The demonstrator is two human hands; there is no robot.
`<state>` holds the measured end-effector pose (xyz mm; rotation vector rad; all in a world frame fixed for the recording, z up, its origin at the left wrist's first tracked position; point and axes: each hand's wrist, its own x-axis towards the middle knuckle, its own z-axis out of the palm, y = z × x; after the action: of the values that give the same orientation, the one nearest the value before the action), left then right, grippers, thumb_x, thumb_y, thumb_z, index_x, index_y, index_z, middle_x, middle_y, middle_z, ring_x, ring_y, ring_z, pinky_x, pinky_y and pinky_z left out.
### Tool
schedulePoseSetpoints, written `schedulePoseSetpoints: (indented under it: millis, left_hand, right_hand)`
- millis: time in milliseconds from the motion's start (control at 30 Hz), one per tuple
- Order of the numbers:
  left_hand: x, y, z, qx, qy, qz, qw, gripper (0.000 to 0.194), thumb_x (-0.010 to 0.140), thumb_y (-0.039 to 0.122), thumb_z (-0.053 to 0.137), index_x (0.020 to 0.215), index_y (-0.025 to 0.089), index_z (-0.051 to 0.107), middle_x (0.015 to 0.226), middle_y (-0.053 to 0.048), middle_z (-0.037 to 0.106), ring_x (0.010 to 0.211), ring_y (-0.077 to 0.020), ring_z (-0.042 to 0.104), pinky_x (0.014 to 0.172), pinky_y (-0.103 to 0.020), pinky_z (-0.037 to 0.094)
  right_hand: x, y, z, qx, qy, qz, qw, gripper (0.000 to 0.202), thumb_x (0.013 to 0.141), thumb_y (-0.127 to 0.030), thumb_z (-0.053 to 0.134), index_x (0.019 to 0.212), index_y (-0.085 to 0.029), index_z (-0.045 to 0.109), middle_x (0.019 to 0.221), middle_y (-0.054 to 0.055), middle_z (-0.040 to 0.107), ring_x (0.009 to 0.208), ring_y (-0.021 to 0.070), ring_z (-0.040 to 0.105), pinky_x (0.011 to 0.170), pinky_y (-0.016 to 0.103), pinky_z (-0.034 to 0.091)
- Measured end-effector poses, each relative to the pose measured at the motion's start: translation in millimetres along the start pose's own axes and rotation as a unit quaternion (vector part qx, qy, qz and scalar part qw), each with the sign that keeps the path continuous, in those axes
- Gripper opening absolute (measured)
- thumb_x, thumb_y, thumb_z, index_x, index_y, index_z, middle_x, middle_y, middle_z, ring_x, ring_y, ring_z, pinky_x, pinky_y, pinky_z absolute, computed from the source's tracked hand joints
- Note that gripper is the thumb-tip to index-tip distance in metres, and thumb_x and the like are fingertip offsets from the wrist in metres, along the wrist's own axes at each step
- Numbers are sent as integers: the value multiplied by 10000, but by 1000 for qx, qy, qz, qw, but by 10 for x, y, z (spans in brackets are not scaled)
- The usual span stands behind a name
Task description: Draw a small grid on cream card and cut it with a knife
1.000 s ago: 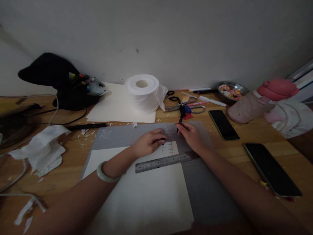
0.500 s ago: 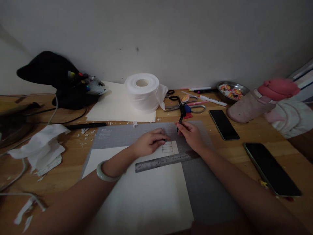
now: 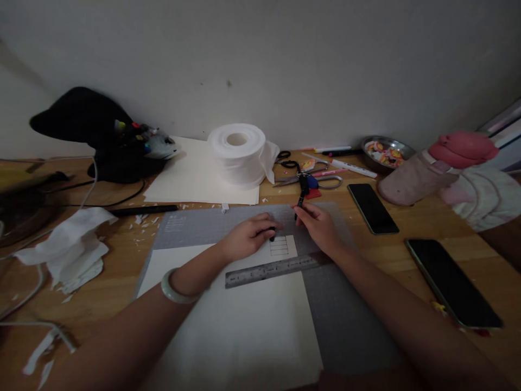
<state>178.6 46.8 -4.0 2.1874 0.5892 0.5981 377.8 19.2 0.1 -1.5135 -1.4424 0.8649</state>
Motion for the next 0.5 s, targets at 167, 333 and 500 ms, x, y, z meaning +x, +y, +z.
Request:
schedulePoseSetpoints:
  millis: [167,333,500]
  left_hand:
    - [-7,16,-6,3,-5,10,1000,279,905,225,374,1044,121,592,855,-67,537,819,-168,511,767,-303,426]
    - [-8,-5,2,-1,-2,16,1000,261,900,234,394,1017,137,607,841,-59,536,822,-164,512,762,-292,425]
    - [-6,2,-8,-12,-7,6,1000,258,900,233,399,1012,133,609,853,-61,544,819,-163,515,765,-298,424]
  right_hand:
    - [5,23,5,1,3,2,1000,308,793,-444,493,654,-178,563,541,-14,516,521,124,458,499,239,321]
    - [18,91,17,11,3,-2,1000,326,790,-465,493,687,-170,583,535,-15,518,516,121,463,491,235,328]
    - [20,106,22,38,0,8,999,320,778,-472,511,796,-169,614,550,-15,531,531,130,484,513,243,363]
